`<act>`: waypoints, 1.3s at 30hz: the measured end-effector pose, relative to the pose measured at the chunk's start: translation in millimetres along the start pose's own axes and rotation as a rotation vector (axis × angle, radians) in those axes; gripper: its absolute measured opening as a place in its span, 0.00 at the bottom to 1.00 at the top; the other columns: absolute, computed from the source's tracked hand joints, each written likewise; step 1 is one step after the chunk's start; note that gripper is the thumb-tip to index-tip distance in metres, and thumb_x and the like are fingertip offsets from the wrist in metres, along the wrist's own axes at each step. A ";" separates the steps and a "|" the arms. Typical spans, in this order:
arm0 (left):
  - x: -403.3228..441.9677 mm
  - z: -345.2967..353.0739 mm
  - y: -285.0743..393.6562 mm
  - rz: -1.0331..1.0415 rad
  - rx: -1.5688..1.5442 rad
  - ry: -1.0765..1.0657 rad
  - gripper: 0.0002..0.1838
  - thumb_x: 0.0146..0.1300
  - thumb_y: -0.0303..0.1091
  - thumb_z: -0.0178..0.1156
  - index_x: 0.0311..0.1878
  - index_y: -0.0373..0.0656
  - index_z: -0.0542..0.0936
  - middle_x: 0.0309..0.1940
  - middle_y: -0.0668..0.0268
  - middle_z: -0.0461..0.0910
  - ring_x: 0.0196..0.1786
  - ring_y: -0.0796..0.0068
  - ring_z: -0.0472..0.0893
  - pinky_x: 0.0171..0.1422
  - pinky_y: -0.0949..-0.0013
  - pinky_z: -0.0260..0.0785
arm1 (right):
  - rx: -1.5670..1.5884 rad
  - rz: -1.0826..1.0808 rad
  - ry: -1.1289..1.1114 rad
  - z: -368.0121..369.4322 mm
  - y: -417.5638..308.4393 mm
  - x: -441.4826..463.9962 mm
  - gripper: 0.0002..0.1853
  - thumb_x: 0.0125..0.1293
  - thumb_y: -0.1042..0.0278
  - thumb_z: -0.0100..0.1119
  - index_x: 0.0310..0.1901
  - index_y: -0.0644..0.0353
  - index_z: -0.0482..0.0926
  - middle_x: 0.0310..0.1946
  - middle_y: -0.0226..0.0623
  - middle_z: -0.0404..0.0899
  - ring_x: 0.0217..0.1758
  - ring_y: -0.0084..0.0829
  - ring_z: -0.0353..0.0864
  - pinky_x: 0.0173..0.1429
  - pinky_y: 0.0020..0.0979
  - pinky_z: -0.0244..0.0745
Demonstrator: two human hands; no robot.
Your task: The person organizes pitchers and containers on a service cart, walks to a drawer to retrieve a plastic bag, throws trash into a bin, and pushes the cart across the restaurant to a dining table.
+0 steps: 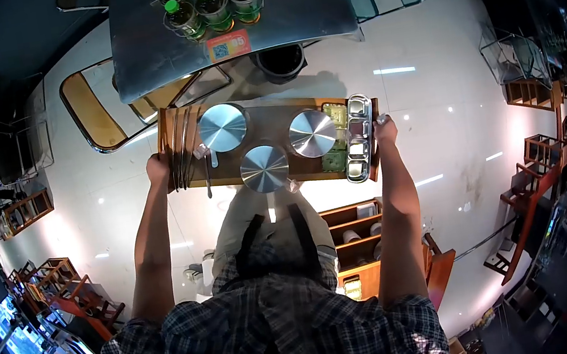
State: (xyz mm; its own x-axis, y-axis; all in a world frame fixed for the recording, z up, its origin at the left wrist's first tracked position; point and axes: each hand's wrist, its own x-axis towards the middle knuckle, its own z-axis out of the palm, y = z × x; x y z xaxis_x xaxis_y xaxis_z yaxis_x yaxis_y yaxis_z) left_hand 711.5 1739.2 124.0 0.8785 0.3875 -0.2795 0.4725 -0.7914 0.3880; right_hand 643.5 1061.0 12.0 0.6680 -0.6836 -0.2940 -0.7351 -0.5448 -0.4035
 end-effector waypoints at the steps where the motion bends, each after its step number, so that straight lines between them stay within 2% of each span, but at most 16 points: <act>1: 3.8 -1.7 -9.3 -0.011 -0.004 0.002 0.22 0.63 0.48 0.49 0.31 0.37 0.79 0.28 0.48 0.79 0.35 0.46 0.78 0.40 0.53 0.68 | -0.004 -0.044 0.003 9.5 -7.1 3.6 0.18 0.56 0.70 0.62 0.50 0.59 0.74 0.30 0.37 0.80 0.25 0.29 0.81 0.25 0.30 0.76; 2: 5.9 -0.3 -17.6 -0.024 -0.008 0.002 0.22 0.63 0.48 0.49 0.31 0.36 0.80 0.28 0.48 0.79 0.35 0.46 0.78 0.40 0.53 0.68 | -0.019 -0.090 -0.027 15.6 -11.2 7.2 0.20 0.55 0.70 0.63 0.51 0.59 0.73 0.31 0.37 0.81 0.25 0.29 0.81 0.26 0.30 0.77; 4: 2.9 -3.0 -18.1 -0.058 -0.041 0.002 0.22 0.63 0.49 0.49 0.32 0.36 0.79 0.28 0.49 0.79 0.36 0.46 0.78 0.41 0.53 0.68 | 0.014 -0.004 -0.137 0.0 -44.4 -7.9 0.21 0.51 0.58 0.65 0.45 0.58 0.76 0.39 0.44 0.80 0.45 0.45 0.79 0.49 0.38 0.73; 6: 7.9 -0.5 -23.5 -0.135 -0.024 -0.002 0.22 0.64 0.49 0.49 0.34 0.36 0.79 0.29 0.49 0.80 0.37 0.47 0.78 0.42 0.54 0.69 | 0.132 0.093 -0.142 -1.5 -68.2 -13.0 0.20 0.51 0.60 0.66 0.44 0.58 0.76 0.39 0.44 0.80 0.44 0.44 0.79 0.48 0.38 0.73; 8: 9.3 1.7 -30.5 -0.148 -0.042 0.009 0.22 0.64 0.48 0.49 0.36 0.35 0.79 0.30 0.49 0.80 0.37 0.47 0.79 0.42 0.54 0.69 | 0.006 -0.045 -0.103 4.6 -83.7 -10.9 0.17 0.53 0.69 0.64 0.46 0.59 0.76 0.31 0.38 0.81 0.25 0.29 0.81 0.27 0.30 0.77; 9: 10.7 2.6 -31.3 -0.165 -0.073 0.005 0.22 0.64 0.48 0.49 0.36 0.35 0.79 0.31 0.49 0.80 0.37 0.48 0.79 0.42 0.54 0.69 | 0.026 -0.111 -0.080 23.6 -68.4 7.0 0.17 0.53 0.69 0.64 0.46 0.59 0.76 0.29 0.38 0.81 0.23 0.29 0.80 0.26 0.31 0.76; 16: 30.9 12.0 -45.9 -0.195 -0.092 0.001 0.21 0.64 0.47 0.50 0.36 0.36 0.79 0.31 0.49 0.80 0.37 0.48 0.79 0.42 0.55 0.69 | -0.037 -0.166 -0.039 49.8 -91.4 44.1 0.15 0.55 0.67 0.63 0.44 0.59 0.76 0.26 0.36 0.80 0.20 0.28 0.78 0.22 0.31 0.74; 18: 35.3 9.6 -40.7 -0.196 -0.086 -0.007 0.21 0.64 0.47 0.50 0.36 0.36 0.79 0.31 0.49 0.80 0.37 0.48 0.79 0.42 0.55 0.69 | -0.067 -0.190 -0.103 47.0 -95.2 54.9 0.14 0.56 0.67 0.62 0.45 0.58 0.76 0.25 0.36 0.80 0.20 0.28 0.78 0.22 0.31 0.74; 21: 35.0 10.3 -42.8 -0.198 -0.083 -0.020 0.21 0.64 0.47 0.50 0.36 0.36 0.80 0.31 0.48 0.80 0.37 0.47 0.78 0.42 0.55 0.69 | -0.036 -0.170 -0.108 36.5 -112.1 51.5 0.15 0.56 0.66 0.62 0.46 0.58 0.76 0.26 0.36 0.80 0.20 0.28 0.78 0.22 0.30 0.74; 23: 35.5 15.1 -42.3 -0.204 -0.090 -0.021 0.21 0.64 0.47 0.50 0.35 0.36 0.80 0.31 0.48 0.80 0.37 0.47 0.78 0.43 0.55 0.69 | -0.062 -0.061 -0.169 14.1 -142.5 30.7 0.15 0.56 0.67 0.62 0.45 0.59 0.75 0.27 0.37 0.80 0.21 0.28 0.79 0.23 0.30 0.74; 27: 28.8 20.0 -48.0 -0.174 -0.077 -0.005 0.21 0.64 0.47 0.50 0.35 0.36 0.80 0.31 0.48 0.80 0.38 0.47 0.78 0.43 0.55 0.69 | -0.034 -0.198 -0.073 41.5 -110.6 57.3 0.16 0.56 0.68 0.63 0.46 0.59 0.75 0.28 0.38 0.80 0.21 0.28 0.79 0.23 0.30 0.74; 29: 30.3 25.2 -46.9 -0.171 -0.076 0.017 0.21 0.63 0.47 0.50 0.35 0.36 0.80 0.31 0.48 0.80 0.38 0.47 0.78 0.43 0.55 0.69 | 0.026 -0.068 -0.156 30.0 -133.0 52.1 0.17 0.55 0.68 0.63 0.48 0.59 0.75 0.28 0.38 0.80 0.22 0.28 0.79 0.24 0.30 0.75; 32: 32.4 30.6 -44.6 -0.200 -0.078 0.004 0.20 0.64 0.47 0.50 0.36 0.37 0.80 0.31 0.48 0.80 0.37 0.47 0.78 0.43 0.55 0.69 | -0.068 -0.203 -0.075 47.2 -115.0 75.4 0.16 0.55 0.69 0.63 0.47 0.59 0.75 0.28 0.38 0.80 0.22 0.28 0.80 0.23 0.30 0.75; 36: 38.6 42.2 -53.3 -0.223 -0.038 0.019 0.21 0.63 0.48 0.50 0.37 0.37 0.80 0.32 0.49 0.80 0.38 0.48 0.79 0.44 0.56 0.70 | 0.004 -0.107 -0.140 42.3 -137.3 63.0 0.16 0.55 0.67 0.63 0.45 0.59 0.75 0.27 0.38 0.80 0.22 0.28 0.80 0.23 0.31 0.75; 38: 38.2 46.6 -56.5 -0.236 -0.028 0.017 0.21 0.62 0.48 0.51 0.37 0.37 0.81 0.32 0.50 0.81 0.38 0.49 0.80 0.43 0.57 0.70 | -0.143 -0.285 -0.021 39.6 -139.2 60.5 0.15 0.55 0.66 0.63 0.44 0.58 0.75 0.26 0.37 0.79 0.20 0.28 0.79 0.23 0.31 0.74; 39: 35.8 40.9 -50.3 -0.261 -0.030 -0.008 0.22 0.62 0.49 0.52 0.37 0.37 0.81 0.32 0.50 0.81 0.39 0.51 0.80 0.43 0.58 0.70 | -0.048 -0.276 -0.094 54.7 -119.3 77.4 0.16 0.55 0.66 0.63 0.45 0.58 0.75 0.24 0.36 0.79 0.19 0.28 0.77 0.23 0.31 0.75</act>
State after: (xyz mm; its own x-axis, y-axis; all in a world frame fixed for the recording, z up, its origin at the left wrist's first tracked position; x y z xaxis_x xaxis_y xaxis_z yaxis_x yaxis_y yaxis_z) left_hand 716.3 1773.5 58.5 0.7257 0.5729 -0.3809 0.6853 -0.6506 0.3271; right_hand 789.3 1099.6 -10.0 0.8499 -0.4593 -0.2584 -0.5268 -0.7280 -0.4386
